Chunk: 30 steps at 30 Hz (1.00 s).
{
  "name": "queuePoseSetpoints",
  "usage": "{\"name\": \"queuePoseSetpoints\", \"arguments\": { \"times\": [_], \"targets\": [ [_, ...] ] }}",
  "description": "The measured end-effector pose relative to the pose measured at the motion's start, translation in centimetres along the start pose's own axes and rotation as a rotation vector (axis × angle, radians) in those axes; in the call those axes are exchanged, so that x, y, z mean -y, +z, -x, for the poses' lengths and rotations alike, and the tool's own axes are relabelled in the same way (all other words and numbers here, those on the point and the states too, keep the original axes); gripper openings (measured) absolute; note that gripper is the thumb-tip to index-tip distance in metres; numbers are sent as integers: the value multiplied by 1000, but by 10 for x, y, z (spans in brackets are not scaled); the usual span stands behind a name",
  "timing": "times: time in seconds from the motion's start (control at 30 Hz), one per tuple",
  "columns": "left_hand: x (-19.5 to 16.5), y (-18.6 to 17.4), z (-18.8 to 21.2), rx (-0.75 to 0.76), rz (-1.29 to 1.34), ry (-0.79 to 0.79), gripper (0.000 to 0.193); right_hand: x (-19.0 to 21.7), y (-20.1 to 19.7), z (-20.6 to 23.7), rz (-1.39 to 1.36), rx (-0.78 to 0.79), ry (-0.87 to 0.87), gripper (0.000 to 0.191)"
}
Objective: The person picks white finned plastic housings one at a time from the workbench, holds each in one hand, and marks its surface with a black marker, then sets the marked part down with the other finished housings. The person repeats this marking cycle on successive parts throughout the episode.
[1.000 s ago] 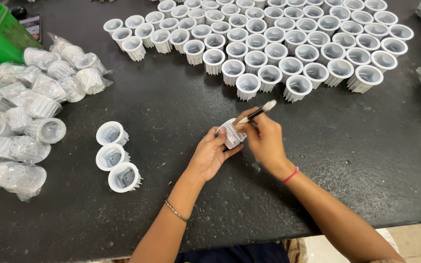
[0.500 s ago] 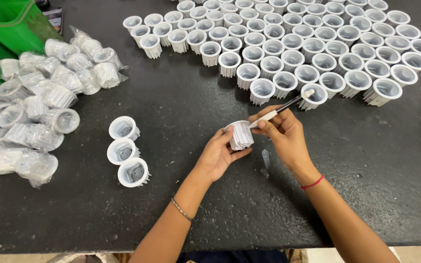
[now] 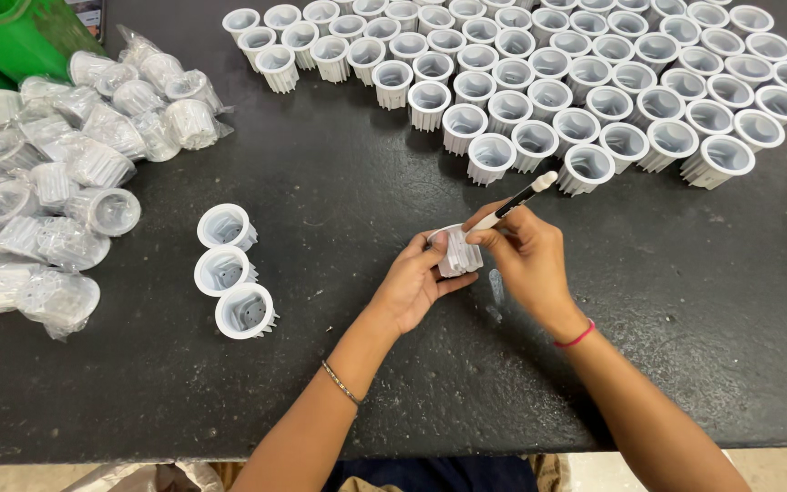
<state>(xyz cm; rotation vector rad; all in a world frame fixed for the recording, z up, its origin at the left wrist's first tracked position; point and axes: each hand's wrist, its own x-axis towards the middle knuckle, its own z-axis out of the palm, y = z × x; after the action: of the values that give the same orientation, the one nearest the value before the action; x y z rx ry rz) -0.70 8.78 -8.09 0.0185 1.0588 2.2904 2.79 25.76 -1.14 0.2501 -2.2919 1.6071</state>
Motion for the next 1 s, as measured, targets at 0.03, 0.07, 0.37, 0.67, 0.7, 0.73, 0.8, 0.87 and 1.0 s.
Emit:
{"name": "queuePoseSetpoints", "arguments": {
  "times": [0.03,0.07,0.37,0.67,0.7,0.73,0.8,0.87,1.0],
  "targets": [
    [0,0,0,2,0,1,39,1,0,1,5,6,-9,7],
    [0,1,-1,1,2,4,38,1,1,1,9,12,-17,7],
    [2,2,-2,11,16,22,38,2,1,2,143,43,-130,12],
    [3,4,-1,10,23,21,38,4,1,2,204,33,-141,12],
    [3,5,-1,10,20,22,38,4,1,2,211,33,-133,12],
    [2,5,-1,11,17,24,39,5,1,2,218,34,-125,11],
    [2,6,-1,3,16,22,38,5,0,2,224,35,-109,11],
    [2,7,0,-3,14,19,38,5,1,2,221,37,-92,13],
    [2,9,0,-4,12,18,38,4,1,3,197,40,-97,16]
  ]
}}
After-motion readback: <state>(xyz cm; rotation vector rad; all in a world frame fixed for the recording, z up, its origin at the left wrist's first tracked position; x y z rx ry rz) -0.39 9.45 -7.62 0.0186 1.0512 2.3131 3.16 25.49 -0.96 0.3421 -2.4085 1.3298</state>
